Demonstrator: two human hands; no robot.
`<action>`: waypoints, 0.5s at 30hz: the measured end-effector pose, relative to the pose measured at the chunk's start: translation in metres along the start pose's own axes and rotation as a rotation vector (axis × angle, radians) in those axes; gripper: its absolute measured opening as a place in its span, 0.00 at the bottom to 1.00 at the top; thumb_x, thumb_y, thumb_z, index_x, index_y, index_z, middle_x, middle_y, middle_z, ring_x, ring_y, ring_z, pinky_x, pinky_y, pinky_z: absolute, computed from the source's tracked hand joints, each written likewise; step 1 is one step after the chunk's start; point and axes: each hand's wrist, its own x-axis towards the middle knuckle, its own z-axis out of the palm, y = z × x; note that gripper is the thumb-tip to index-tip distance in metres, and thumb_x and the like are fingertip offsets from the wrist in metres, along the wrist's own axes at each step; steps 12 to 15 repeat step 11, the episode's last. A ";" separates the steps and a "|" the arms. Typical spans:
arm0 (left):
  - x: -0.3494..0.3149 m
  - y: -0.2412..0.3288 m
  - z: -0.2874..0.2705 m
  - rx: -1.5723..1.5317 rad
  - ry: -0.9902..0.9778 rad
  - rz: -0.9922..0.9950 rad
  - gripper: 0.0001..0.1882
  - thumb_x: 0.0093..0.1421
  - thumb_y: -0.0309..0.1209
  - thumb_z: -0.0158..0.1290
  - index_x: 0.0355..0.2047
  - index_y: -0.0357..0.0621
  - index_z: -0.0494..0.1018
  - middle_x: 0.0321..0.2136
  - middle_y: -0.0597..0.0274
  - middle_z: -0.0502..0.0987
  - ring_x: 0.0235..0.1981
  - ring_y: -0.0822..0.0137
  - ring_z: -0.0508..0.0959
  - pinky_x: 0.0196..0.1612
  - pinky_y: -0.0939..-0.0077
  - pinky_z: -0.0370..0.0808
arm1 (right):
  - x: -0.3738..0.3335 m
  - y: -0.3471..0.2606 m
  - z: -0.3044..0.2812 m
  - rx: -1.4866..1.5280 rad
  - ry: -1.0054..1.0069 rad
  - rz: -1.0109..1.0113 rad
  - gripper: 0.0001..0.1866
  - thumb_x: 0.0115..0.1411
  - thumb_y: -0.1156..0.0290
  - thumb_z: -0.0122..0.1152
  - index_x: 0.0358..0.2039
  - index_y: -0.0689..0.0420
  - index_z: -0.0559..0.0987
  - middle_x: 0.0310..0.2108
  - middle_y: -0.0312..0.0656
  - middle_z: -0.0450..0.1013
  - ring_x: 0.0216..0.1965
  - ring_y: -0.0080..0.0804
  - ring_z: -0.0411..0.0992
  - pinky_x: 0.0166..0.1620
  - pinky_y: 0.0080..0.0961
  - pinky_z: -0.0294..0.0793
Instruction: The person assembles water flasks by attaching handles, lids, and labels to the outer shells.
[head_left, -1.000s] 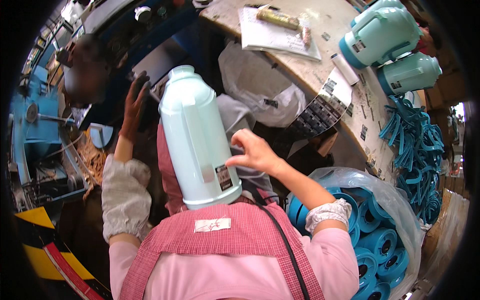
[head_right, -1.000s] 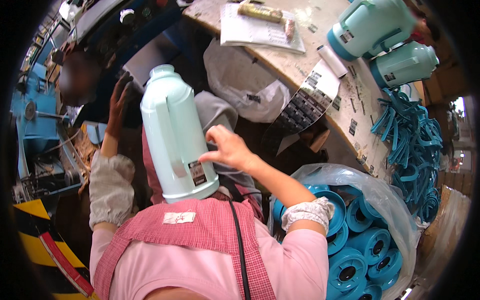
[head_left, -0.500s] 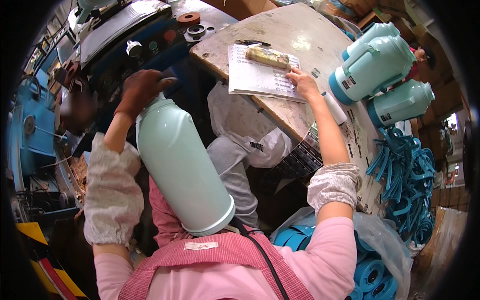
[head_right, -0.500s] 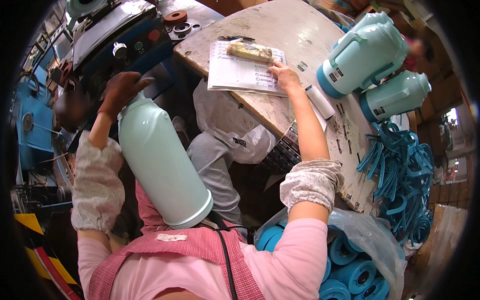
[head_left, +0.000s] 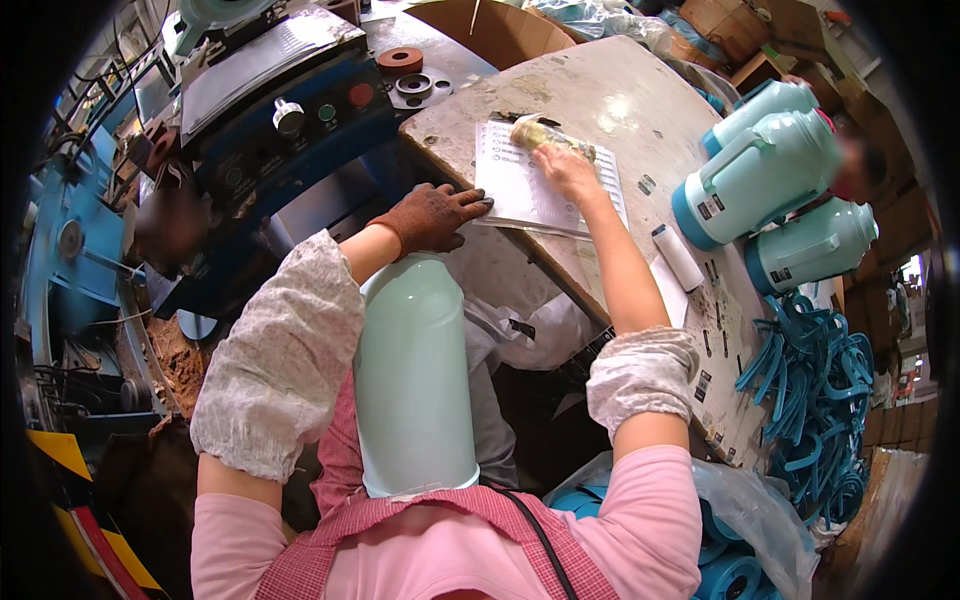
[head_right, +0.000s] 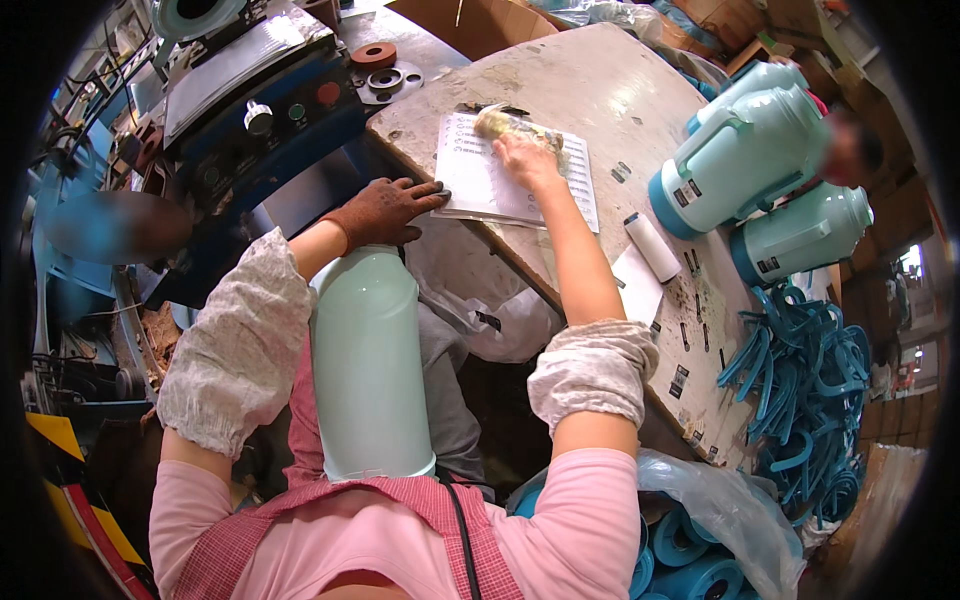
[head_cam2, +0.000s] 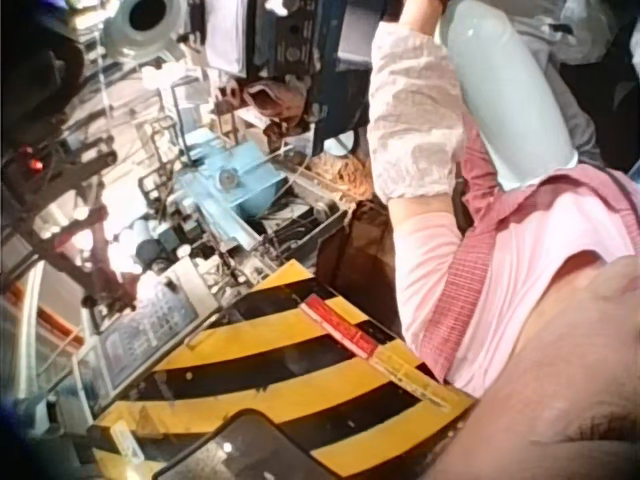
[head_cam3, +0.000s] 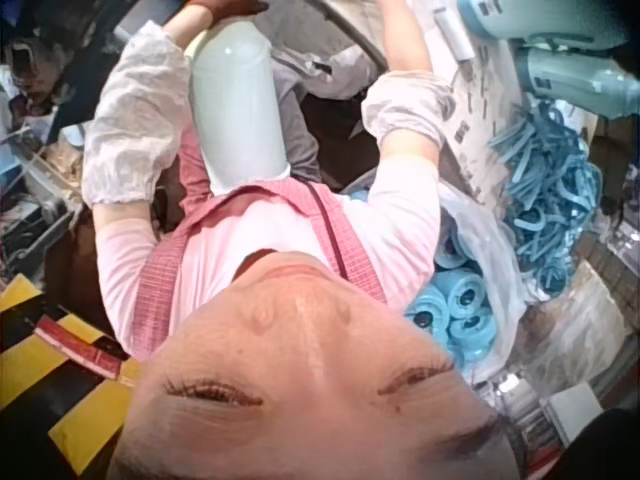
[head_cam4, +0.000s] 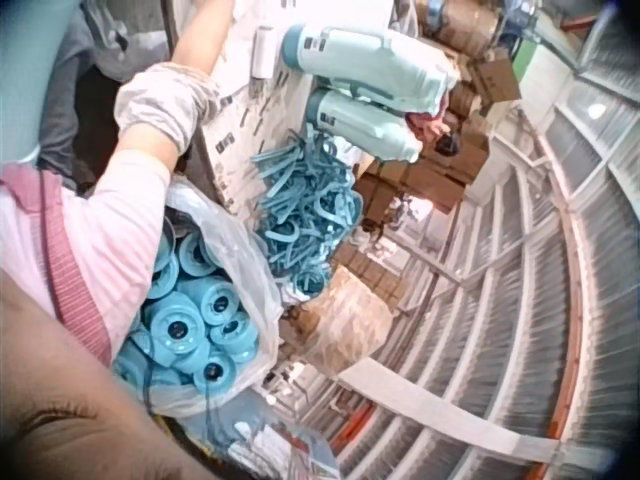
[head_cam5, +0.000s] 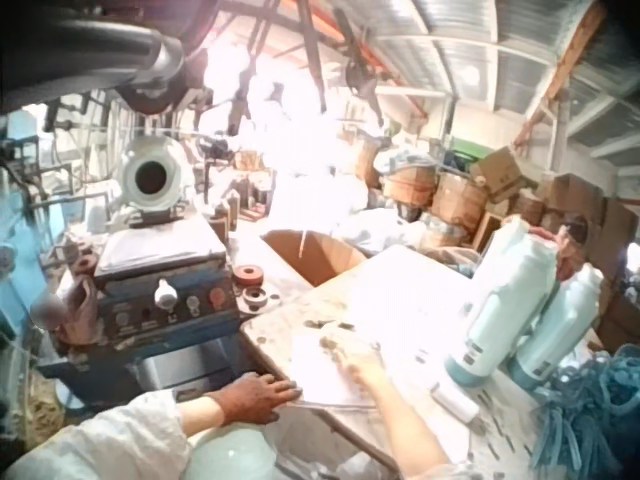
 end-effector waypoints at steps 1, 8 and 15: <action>0.000 -0.002 0.002 -0.024 -0.032 0.000 0.31 0.50 0.39 0.54 0.55 0.54 0.62 0.56 0.64 0.62 0.47 0.61 0.70 0.44 0.67 0.70 | -0.007 -0.012 -0.003 -0.083 -0.080 -0.005 0.22 0.63 0.51 0.40 0.51 0.48 0.69 0.49 0.47 0.66 0.49 0.44 0.67 0.50 0.35 0.67; -0.009 -0.001 0.000 -0.066 -0.083 -0.004 0.27 0.52 0.39 0.53 0.54 0.57 0.64 0.55 0.64 0.65 0.44 0.62 0.73 0.41 0.67 0.71 | -0.039 -0.040 -0.003 -0.149 -0.108 -0.015 0.17 0.60 0.52 0.46 0.46 0.43 0.72 0.45 0.47 0.66 0.43 0.45 0.72 0.43 0.41 0.72; -0.007 0.000 -0.003 -0.076 -0.114 -0.013 0.28 0.53 0.39 0.52 0.55 0.57 0.63 0.57 0.64 0.63 0.44 0.61 0.73 0.43 0.66 0.70 | -0.028 -0.037 -0.003 -0.224 -0.168 0.001 0.19 0.58 0.51 0.48 0.48 0.40 0.72 0.46 0.47 0.65 0.42 0.45 0.72 0.43 0.40 0.72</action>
